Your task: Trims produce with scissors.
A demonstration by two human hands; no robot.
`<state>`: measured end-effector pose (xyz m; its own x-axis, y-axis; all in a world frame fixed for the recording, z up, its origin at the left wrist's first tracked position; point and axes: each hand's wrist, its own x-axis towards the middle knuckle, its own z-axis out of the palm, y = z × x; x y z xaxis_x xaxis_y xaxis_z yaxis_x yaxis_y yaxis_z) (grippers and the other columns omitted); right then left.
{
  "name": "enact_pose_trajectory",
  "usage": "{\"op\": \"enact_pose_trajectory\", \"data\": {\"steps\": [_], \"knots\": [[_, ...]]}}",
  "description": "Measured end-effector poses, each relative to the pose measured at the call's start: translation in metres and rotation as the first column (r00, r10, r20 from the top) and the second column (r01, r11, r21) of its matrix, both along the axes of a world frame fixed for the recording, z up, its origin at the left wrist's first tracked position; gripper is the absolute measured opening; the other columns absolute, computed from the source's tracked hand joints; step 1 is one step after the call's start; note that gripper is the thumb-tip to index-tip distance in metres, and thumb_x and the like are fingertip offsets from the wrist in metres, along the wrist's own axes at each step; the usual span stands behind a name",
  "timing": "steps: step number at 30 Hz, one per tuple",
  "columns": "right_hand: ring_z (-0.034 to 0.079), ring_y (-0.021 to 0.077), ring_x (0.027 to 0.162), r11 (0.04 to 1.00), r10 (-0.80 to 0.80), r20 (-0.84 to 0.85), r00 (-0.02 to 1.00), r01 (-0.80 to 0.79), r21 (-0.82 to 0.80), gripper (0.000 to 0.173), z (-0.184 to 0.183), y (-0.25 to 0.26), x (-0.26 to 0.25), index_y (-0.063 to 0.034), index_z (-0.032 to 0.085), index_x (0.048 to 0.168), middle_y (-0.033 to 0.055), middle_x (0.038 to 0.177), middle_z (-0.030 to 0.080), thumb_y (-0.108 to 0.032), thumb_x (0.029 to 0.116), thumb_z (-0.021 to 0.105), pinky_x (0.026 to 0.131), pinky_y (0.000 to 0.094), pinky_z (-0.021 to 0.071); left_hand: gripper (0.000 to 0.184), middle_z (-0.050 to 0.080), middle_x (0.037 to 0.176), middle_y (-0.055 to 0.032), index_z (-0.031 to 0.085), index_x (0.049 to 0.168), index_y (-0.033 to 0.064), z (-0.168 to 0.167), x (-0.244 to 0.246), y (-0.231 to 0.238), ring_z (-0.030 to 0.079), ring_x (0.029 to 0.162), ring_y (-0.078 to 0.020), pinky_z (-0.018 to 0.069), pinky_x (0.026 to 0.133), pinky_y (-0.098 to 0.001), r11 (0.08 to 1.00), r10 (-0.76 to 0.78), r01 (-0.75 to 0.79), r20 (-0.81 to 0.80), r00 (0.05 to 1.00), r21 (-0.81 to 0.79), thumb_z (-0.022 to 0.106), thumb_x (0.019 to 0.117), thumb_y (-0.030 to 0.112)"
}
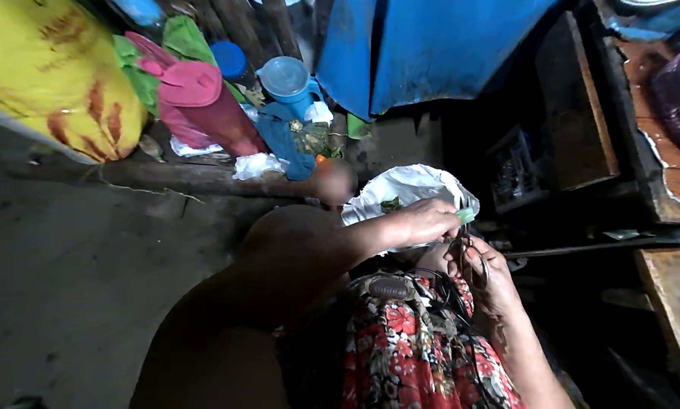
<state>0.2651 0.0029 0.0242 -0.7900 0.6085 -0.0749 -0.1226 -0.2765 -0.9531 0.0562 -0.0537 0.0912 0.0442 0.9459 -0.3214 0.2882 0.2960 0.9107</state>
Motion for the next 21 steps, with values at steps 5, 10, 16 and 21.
{"op": "enact_pose_trajectory", "data": {"steps": [5,10,16,21], "knots": [[0.068,0.0108,0.075,0.999,0.008,0.019,1.000,-0.009,0.052,0.057,-0.0026,0.0018,0.0016,0.0012,0.061,0.130,0.0056,0.097,0.073,-0.045,0.0974,0.066,0.066,0.0241,0.0581,0.031,0.065,0.088,-0.0055,0.066,0.098,0.0009,0.0044,-0.0043,-0.0005,0.062,0.079,-0.0076,0.0518,0.076,-0.0258,0.991,0.120,-0.122,0.040,0.992,0.049,0.042,0.1086,0.017],[0.069,0.0109,0.076,0.993,0.016,0.028,0.999,-0.019,0.114,0.056,-0.0019,0.0007,0.0009,0.0003,0.061,0.130,0.0045,0.096,0.074,-0.045,0.0973,0.066,0.067,0.0247,0.0590,0.030,0.064,0.085,-0.0061,0.064,0.095,0.0009,0.0021,-0.0078,-0.0002,0.063,0.076,-0.0091,0.0527,0.074,-0.0264,0.986,0.158,-0.160,0.045,0.986,0.046,0.042,0.1081,0.016],[0.068,0.0102,0.070,0.993,-0.004,0.056,0.998,-0.002,0.115,0.049,-0.0006,-0.0016,-0.0045,0.0015,0.064,0.126,0.0046,0.091,0.073,-0.038,0.0977,0.068,0.063,0.0231,0.0577,0.032,0.064,0.088,-0.0053,0.065,0.098,0.0003,0.0005,-0.0037,-0.0018,0.061,0.078,-0.0073,0.0517,0.074,-0.0254,0.999,0.017,-0.017,0.000,1.000,-0.042,0.040,0.1090,0.017],[0.067,0.0099,0.068,0.996,-0.033,0.076,0.997,0.026,0.084,0.046,-0.0004,-0.0016,-0.0021,0.0010,0.064,0.126,0.0043,0.089,0.072,-0.035,0.0980,0.069,0.061,0.0223,0.0579,0.029,0.064,0.089,-0.0051,0.065,0.102,-0.0001,-0.0016,-0.0053,-0.0011,0.060,0.076,-0.0058,0.0511,0.072,-0.0237,0.998,0.017,-0.016,0.011,1.000,-0.063,0.042,0.1086,0.017]]}}
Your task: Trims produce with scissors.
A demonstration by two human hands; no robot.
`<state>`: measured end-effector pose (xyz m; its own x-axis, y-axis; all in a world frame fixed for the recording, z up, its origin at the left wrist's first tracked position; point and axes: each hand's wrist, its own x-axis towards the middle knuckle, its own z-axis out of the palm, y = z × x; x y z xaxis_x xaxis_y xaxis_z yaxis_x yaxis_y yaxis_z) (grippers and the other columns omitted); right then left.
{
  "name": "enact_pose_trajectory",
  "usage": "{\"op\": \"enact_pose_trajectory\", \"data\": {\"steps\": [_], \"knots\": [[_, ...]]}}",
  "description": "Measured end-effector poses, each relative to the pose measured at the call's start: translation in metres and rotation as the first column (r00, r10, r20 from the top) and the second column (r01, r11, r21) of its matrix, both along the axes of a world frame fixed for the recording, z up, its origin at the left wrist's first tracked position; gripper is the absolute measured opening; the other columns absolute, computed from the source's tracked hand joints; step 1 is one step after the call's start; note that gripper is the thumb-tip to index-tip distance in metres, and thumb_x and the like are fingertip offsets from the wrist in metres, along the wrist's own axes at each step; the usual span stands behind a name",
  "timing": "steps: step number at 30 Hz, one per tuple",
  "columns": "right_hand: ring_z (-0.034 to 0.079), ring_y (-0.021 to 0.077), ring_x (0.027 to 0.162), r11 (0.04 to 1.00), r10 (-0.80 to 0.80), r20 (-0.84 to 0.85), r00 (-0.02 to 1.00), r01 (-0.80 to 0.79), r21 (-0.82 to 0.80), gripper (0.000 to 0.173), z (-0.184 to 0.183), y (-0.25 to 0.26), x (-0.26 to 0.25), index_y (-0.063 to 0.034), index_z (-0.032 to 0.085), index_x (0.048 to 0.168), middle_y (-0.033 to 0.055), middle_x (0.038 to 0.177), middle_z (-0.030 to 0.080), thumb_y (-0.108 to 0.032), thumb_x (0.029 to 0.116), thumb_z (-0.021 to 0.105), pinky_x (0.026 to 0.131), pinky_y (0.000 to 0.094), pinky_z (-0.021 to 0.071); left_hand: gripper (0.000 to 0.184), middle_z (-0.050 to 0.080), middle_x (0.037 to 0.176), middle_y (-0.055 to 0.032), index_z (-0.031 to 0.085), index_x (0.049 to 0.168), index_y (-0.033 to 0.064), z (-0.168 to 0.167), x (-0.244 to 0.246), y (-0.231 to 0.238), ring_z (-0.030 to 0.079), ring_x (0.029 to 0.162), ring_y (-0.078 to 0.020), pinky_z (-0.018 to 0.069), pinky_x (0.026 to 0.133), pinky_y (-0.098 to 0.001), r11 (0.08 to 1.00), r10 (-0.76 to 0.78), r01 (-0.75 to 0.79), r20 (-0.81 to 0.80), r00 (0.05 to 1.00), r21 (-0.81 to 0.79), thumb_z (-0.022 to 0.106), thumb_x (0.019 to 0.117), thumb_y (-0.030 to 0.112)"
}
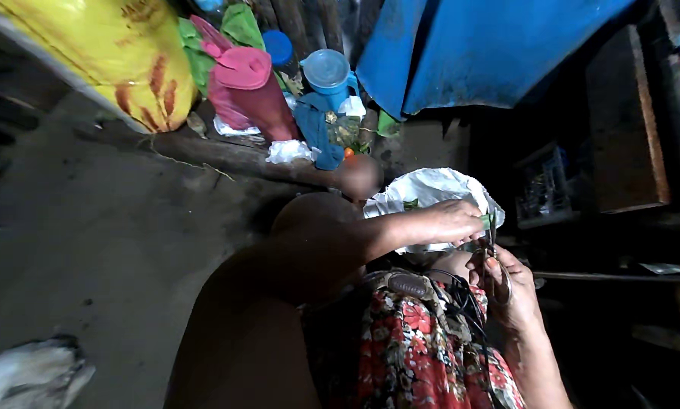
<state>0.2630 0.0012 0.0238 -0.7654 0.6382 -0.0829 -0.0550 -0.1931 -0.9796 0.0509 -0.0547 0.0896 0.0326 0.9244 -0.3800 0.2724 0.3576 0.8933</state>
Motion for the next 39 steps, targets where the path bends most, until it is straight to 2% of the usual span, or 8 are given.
{"op": "enact_pose_trajectory", "data": {"steps": [10,15,20,22,26,28,34,39], "knots": [[0.063,0.0053,0.060,0.999,-0.044,0.017,0.999,0.044,0.027,0.039,0.001,0.001,0.000,-0.0008,0.065,0.125,-0.0005,0.083,0.072,-0.028,0.0977,0.070,0.055,0.0184,0.0549,0.030,0.062,0.091,-0.0064,0.064,0.106,-0.0001,0.010,-0.007,-0.003,0.057,0.074,-0.0066,0.0478,0.067,-0.0237,1.000,0.009,-0.008,-0.097,0.995,0.012,0.040,0.1104,0.018],[0.066,0.0076,0.060,0.997,-0.071,0.033,0.997,0.071,-0.001,0.030,-0.001,0.001,0.000,-0.0022,0.065,0.124,0.0014,0.080,0.072,-0.021,0.1001,0.064,0.055,0.0205,0.0569,0.033,0.062,0.090,-0.0078,0.063,0.108,-0.0012,0.010,-0.009,-0.004,0.058,0.073,-0.0087,0.0496,0.068,-0.0253,0.998,0.055,-0.050,-0.098,0.994,0.048,0.038,0.1116,0.020],[0.069,0.0115,0.073,0.996,-0.002,0.028,1.000,0.000,0.092,0.050,-0.005,0.001,0.004,-0.0015,0.062,0.128,0.0029,0.092,0.073,-0.041,0.0988,0.065,0.066,0.0243,0.0595,0.035,0.063,0.086,-0.0078,0.064,0.106,-0.0007,0.009,-0.009,-0.005,0.059,0.071,-0.0098,0.0501,0.066,-0.0262,0.994,0.087,-0.080,-0.105,0.991,0.068,0.038,0.1119,0.021],[0.069,0.0111,0.075,0.992,0.003,0.042,0.999,-0.008,0.128,0.053,-0.004,0.000,0.003,-0.0006,0.062,0.128,0.0028,0.094,0.073,-0.043,0.0980,0.066,0.066,0.0243,0.0592,0.033,0.062,0.086,-0.0065,0.063,0.106,0.0003,0.009,-0.007,-0.005,0.058,0.069,-0.0090,0.0493,0.065,-0.0251,0.997,0.054,-0.048,-0.109,0.993,0.056,0.039,0.1116,0.021],[0.066,0.0086,0.066,0.994,-0.041,0.076,0.996,0.033,0.101,0.039,0.004,-0.004,-0.001,0.0010,0.065,0.123,0.0030,0.087,0.073,-0.031,0.0997,0.065,0.059,0.0213,0.0567,0.031,0.057,0.082,-0.0050,0.063,0.107,0.0002,0.011,0.001,-0.008,0.054,0.067,-0.0082,0.0471,0.064,-0.0247,1.000,-0.025,0.026,-0.126,0.992,0.002,0.039,0.1114,0.020],[0.065,0.0074,0.065,0.993,-0.057,0.118,0.991,0.044,0.108,0.037,0.009,-0.005,0.000,0.0030,0.063,0.125,0.0018,0.086,0.072,-0.024,0.1006,0.061,0.058,0.0207,0.0555,0.033,0.060,0.084,-0.0072,0.064,0.108,-0.0010,0.010,0.001,-0.009,0.056,0.069,-0.0097,0.0486,0.066,-0.0265,0.999,-0.035,0.036,-0.127,0.991,0.010,0.039,0.1114,0.020],[0.063,0.0070,0.064,0.996,-0.071,0.115,0.991,0.063,0.065,0.039,0.014,-0.003,0.000,0.0058,0.060,0.127,0.0021,0.084,0.071,-0.024,0.1015,0.061,0.058,0.0216,0.0542,0.023,0.059,0.080,-0.0081,0.061,0.105,0.0015,0.008,-0.004,-0.007,0.059,0.068,-0.0132,0.0519,0.068,-0.0304,0.999,-0.016,0.011,-0.119,0.993,-0.043,0.047,0.1089,0.019],[0.062,0.0047,0.063,0.997,-0.043,0.105,0.993,0.037,0.062,0.038,0.010,0.000,-0.001,0.0067,0.060,0.128,0.0004,0.084,0.070,-0.018,0.0998,0.064,0.057,0.0202,0.0538,0.021,0.058,0.075,-0.0062,0.061,0.098,0.0017,0.005,-0.006,-0.006,0.058,0.065,-0.0114,0.0504,0.064,-0.0271,0.997,0.038,-0.044,-0.099,0.994,-0.059,0.048,0.1085,0.014]]}}
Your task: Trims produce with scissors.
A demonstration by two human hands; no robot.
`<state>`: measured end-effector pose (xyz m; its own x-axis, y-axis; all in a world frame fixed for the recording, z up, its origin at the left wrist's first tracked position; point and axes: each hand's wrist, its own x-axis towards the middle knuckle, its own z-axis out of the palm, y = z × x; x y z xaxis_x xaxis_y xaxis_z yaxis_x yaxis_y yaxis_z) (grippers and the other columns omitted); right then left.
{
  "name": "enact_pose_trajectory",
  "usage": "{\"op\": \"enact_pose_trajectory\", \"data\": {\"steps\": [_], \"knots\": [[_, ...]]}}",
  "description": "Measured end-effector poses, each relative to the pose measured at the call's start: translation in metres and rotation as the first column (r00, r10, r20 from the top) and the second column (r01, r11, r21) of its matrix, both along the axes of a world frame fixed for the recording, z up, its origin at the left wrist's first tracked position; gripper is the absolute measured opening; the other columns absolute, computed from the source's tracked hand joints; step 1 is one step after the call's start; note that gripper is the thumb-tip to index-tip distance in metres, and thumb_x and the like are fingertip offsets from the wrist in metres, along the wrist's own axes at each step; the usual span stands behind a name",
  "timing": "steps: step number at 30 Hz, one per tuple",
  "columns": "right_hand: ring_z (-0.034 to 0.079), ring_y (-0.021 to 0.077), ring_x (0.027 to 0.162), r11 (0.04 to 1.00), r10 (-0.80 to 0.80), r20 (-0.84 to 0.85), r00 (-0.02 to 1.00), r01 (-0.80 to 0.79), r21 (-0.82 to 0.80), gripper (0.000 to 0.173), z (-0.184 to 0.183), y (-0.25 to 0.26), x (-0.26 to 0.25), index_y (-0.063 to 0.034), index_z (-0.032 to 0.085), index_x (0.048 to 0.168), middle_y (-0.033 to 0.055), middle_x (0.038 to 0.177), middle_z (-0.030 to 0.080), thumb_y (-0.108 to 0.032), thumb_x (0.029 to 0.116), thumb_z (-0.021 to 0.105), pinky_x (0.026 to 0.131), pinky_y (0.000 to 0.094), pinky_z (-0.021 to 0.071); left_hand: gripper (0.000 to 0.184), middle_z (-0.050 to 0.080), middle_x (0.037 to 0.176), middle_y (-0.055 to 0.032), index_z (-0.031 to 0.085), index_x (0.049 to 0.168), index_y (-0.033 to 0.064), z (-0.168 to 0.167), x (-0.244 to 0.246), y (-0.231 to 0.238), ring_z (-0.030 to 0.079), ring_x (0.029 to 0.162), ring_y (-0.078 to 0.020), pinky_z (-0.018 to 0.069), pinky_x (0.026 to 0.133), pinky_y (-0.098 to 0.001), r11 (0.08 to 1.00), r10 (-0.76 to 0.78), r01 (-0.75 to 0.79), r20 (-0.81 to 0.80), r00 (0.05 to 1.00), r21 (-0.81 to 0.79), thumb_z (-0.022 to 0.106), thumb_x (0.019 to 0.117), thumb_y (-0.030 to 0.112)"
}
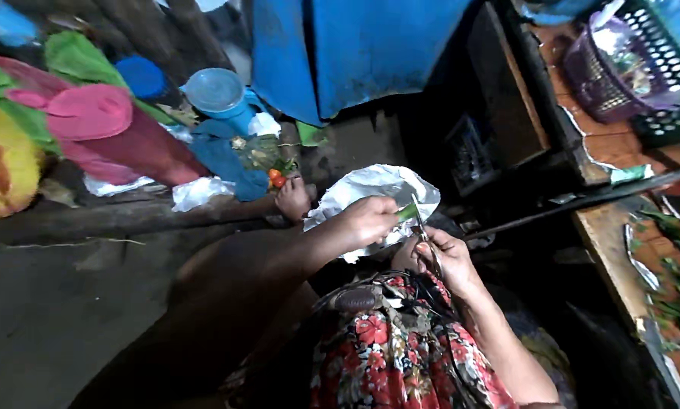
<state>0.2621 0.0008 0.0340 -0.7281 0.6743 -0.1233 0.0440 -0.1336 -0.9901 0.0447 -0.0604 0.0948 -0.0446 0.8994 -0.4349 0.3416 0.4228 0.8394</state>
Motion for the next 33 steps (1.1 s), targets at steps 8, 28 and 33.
{"op": "enact_pose_trajectory", "data": {"steps": [8,28,33], "knots": [[0.065,0.0080,0.069,0.999,-0.015,0.001,1.000,0.015,-0.033,0.038,-0.0041,0.0013,0.0006,0.0060,0.059,0.127,0.0031,0.090,0.071,-0.020,0.1000,0.065,0.062,0.0226,0.0563,0.022,0.058,0.074,-0.0077,0.063,0.101,0.0026,0.0017,-0.0029,-0.0009,0.059,0.064,-0.0140,0.0516,0.064,-0.0291,0.996,0.081,-0.081,-0.020,0.997,0.023,0.049,0.1090,0.017],[0.062,0.0063,0.063,0.999,0.017,0.056,0.998,-0.019,0.036,0.032,-0.0013,0.0003,-0.0032,0.0053,0.064,0.123,0.0028,0.085,0.070,-0.016,0.0996,0.065,0.058,0.0207,0.0542,0.025,0.058,0.076,-0.0074,0.064,0.100,0.0039,0.0069,-0.0064,0.0006,0.058,0.065,-0.0149,0.0502,0.062,-0.0308,1.000,-0.006,0.006,-0.055,0.998,-0.001,0.048,0.1096,0.019],[0.067,0.0087,0.077,0.995,0.047,0.080,0.996,-0.054,0.082,0.040,-0.0049,0.0008,-0.0004,0.0053,0.063,0.124,0.0038,0.096,0.071,-0.026,0.0993,0.066,0.070,0.0235,0.0576,0.024,0.055,0.073,-0.0066,0.063,0.095,0.0033,0.0027,-0.0076,0.0001,0.054,0.061,-0.0133,0.0472,0.058,-0.0274,0.994,0.082,-0.082,0.009,0.997,0.069,0.048,0.1088,0.016]]}}
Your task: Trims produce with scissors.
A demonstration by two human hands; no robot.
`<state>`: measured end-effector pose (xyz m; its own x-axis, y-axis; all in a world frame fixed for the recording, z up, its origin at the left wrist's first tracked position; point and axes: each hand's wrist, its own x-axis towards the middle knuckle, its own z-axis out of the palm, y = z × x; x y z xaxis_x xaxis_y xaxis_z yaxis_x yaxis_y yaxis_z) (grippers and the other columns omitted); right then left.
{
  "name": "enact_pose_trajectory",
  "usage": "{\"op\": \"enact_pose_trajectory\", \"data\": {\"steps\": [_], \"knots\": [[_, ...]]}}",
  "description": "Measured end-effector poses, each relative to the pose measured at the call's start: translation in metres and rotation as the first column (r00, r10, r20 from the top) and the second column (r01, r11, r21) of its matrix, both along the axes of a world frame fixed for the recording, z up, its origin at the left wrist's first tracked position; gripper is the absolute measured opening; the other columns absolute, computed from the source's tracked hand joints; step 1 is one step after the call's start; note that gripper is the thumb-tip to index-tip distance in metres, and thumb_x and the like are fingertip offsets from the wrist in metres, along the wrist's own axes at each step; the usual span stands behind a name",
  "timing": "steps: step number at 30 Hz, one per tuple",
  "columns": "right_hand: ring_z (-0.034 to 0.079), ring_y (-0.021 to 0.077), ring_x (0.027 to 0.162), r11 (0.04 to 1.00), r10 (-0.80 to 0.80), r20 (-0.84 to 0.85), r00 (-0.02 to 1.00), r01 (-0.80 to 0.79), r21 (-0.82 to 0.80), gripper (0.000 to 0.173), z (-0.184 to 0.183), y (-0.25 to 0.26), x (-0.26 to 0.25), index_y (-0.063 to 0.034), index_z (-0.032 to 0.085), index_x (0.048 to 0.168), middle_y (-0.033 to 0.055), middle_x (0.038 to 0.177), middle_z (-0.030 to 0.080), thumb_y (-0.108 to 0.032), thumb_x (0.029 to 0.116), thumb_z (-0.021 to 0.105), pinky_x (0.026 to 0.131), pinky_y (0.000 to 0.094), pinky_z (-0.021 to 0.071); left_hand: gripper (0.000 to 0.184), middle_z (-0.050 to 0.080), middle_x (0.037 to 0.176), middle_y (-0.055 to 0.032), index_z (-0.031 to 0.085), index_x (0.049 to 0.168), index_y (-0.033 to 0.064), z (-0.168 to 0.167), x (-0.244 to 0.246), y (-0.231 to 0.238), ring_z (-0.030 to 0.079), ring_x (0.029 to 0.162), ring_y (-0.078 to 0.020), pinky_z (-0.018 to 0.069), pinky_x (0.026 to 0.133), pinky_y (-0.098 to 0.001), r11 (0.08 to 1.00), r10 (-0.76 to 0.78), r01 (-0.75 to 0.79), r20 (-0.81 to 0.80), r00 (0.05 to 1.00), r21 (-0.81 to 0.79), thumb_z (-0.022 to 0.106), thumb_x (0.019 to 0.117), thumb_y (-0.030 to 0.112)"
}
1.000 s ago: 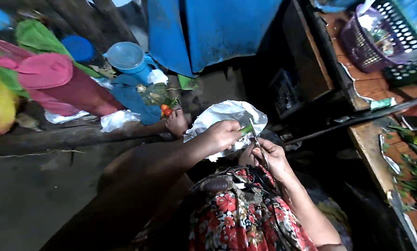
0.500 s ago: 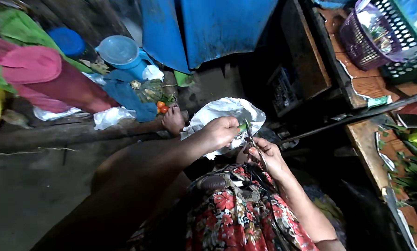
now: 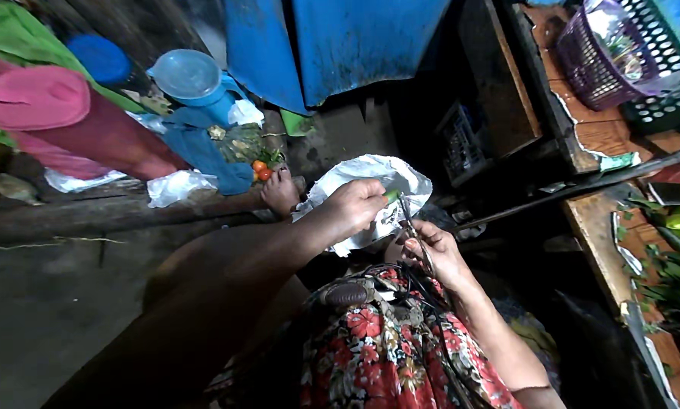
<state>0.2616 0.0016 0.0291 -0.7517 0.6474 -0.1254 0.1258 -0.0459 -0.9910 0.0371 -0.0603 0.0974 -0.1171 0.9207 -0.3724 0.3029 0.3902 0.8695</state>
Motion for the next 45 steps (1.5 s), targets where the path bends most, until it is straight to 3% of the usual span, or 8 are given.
{"op": "enact_pose_trajectory", "data": {"steps": [3,10,15,21,29,33,36,45], "knots": [[0.067,0.0085,0.080,0.998,0.027,0.028,0.999,-0.029,0.057,0.043,-0.0013,-0.0007,0.0001,0.0038,0.065,0.123,0.0033,0.097,0.071,-0.031,0.0985,0.066,0.074,0.0252,0.0579,0.025,0.054,0.071,-0.0059,0.061,0.092,0.0039,0.0005,-0.0005,0.0002,0.054,0.060,-0.0130,0.0461,0.057,-0.0267,1.000,0.000,0.000,0.003,1.000,0.018,0.048,0.1087,0.016],[0.064,0.0068,0.068,0.999,-0.007,0.024,1.000,0.006,0.048,0.035,0.0008,-0.0014,-0.0034,0.0022,0.066,0.120,0.0011,0.085,0.070,-0.026,0.0997,0.066,0.065,0.0233,0.0560,0.024,0.055,0.075,-0.0070,0.062,0.095,0.0039,0.0017,0.0035,0.0010,0.055,0.064,-0.0148,0.0480,0.062,-0.0307,0.994,-0.102,0.100,-0.026,0.994,-0.051,0.049,0.1092,0.018],[0.063,0.0065,0.067,0.999,-0.045,-0.013,0.999,0.045,0.009,0.031,0.0009,-0.0012,-0.0025,0.0037,0.066,0.120,0.0019,0.085,0.070,-0.020,0.0993,0.066,0.063,0.0223,0.0556,0.017,0.058,0.078,-0.0066,0.064,0.105,0.0022,0.0007,0.0010,-0.0005,0.055,0.064,-0.0116,0.0475,0.060,-0.0256,0.998,-0.061,0.063,0.057,0.996,-0.018,0.051,0.1077,0.013],[0.064,0.0064,0.067,0.998,-0.061,-0.023,0.998,0.061,-0.006,0.033,0.0011,0.0002,-0.0013,0.0040,0.065,0.123,0.0027,0.087,0.071,-0.019,0.0991,0.066,0.062,0.0215,0.0554,0.024,0.056,0.071,-0.0044,0.064,0.093,0.0014,0.0054,-0.0023,-0.0021,0.054,0.062,-0.0100,0.0466,0.060,-0.0226,0.996,-0.059,0.065,0.101,0.993,-0.056,0.049,0.1079,0.011],[0.064,0.0068,0.067,0.998,-0.056,-0.022,0.998,0.056,-0.025,0.033,-0.0011,-0.0011,-0.0015,0.0049,0.064,0.124,0.0039,0.089,0.071,-0.016,0.0995,0.066,0.062,0.0216,0.0563,0.024,0.057,0.072,-0.0045,0.065,0.095,0.0024,0.0032,-0.0027,-0.0015,0.055,0.062,-0.0102,0.0470,0.060,-0.0237,0.998,-0.046,0.048,0.051,0.998,-0.027,0.047,0.1080,0.012],[0.066,0.0072,0.074,1.000,0.009,-0.014,1.000,-0.009,0.014,0.040,-0.0026,0.0001,-0.0011,0.0037,0.064,0.123,0.0029,0.094,0.071,-0.028,0.0995,0.065,0.068,0.0225,0.0567,0.023,0.056,0.073,-0.0046,0.064,0.095,0.0026,0.0036,-0.0017,-0.0014,0.054,0.063,-0.0102,0.0471,0.061,-0.0240,0.999,-0.031,0.032,0.056,0.998,-0.027,0.047,0.1082,0.012],[0.065,0.0072,0.072,0.999,0.020,0.009,1.000,-0.020,0.048,0.041,-0.0035,0.0002,-0.0015,0.0027,0.065,0.120,0.0023,0.090,0.072,-0.033,0.0998,0.064,0.067,0.0237,0.0559,0.024,0.057,0.075,-0.0055,0.065,0.097,0.0025,0.0037,-0.0001,-0.0010,0.055,0.064,-0.0116,0.0480,0.062,-0.0265,0.997,-0.058,0.060,0.026,0.998,-0.047,0.047,0.1086,0.013],[0.062,0.0060,0.063,0.999,-0.032,-0.007,0.999,0.032,0.028,0.031,-0.0009,-0.0030,-0.0031,0.0025,0.067,0.119,0.0017,0.084,0.070,-0.021,0.0991,0.067,0.060,0.0225,0.0554,0.025,0.057,0.074,-0.0061,0.065,0.095,0.0036,0.0044,0.0005,0.0008,0.056,0.064,-0.0134,0.0479,0.063,-0.0295,0.992,-0.104,0.101,-0.040,0.994,-0.077,0.047,0.1091,0.016]]}}
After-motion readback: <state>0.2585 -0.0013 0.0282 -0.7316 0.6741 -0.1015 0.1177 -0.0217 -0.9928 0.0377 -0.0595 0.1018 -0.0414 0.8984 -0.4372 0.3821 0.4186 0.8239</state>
